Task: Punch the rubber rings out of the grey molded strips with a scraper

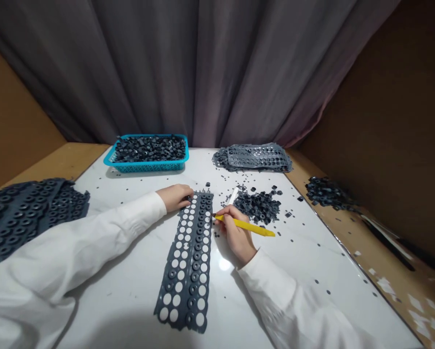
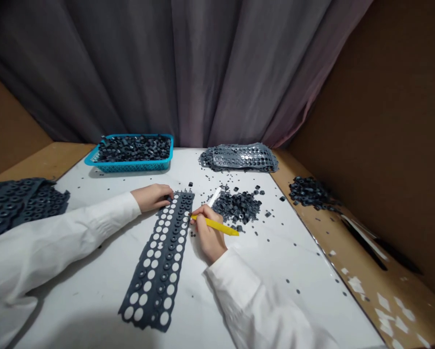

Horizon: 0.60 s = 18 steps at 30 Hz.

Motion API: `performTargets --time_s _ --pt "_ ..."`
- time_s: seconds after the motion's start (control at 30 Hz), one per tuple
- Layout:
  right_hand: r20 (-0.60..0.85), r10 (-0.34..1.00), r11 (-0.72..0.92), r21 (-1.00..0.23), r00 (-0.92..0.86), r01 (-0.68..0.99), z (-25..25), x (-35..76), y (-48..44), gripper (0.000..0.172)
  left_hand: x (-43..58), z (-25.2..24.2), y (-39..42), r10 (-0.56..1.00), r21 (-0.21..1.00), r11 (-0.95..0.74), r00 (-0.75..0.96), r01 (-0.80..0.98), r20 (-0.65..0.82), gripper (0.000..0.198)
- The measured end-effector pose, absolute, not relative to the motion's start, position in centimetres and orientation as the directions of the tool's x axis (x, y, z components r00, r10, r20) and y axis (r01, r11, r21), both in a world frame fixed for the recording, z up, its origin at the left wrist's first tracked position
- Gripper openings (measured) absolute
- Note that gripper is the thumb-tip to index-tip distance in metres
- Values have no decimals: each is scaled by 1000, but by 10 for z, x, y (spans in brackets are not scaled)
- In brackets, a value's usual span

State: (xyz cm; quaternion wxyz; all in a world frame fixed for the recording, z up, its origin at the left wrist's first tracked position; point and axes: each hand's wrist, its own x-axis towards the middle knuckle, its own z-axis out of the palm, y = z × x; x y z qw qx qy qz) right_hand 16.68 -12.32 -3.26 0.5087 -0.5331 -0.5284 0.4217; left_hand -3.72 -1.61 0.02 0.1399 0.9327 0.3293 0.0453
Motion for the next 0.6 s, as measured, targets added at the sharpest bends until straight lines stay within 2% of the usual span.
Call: performTargets --time_s 0.1,0.17,0.23,0.33,0.37,0.47,0.6 --pt "91 992 79 -988 86 136 -33 167 -124 17 -35 3 -7 597 298 -761 802 576 -25 13" --pt "97 992 86 -988 80 130 -34 166 -124 16 -38 11 9 634 336 -733 773 591 21 14" --pt "104 992 95 -988 72 118 -35 165 -124 16 -46 24 34 730 339 -667 671 663 125 15" --pt "116 991 107 -987 70 122 -34 164 -124 17 -69 46 82 857 208 -482 408 851 314 20" --pt "122 990 111 -985 75 132 -34 164 -124 18 -78 52 96 883 154 -397 331 905 334 21" --pt "142 986 127 -978 84 163 -34 164 -124 18 -106 62 127 913 116 -252 196 961 357 21" --pt "168 983 151 -971 77 186 -34 164 -123 19 -129 62 136 938 111 -166 123 980 323 20"
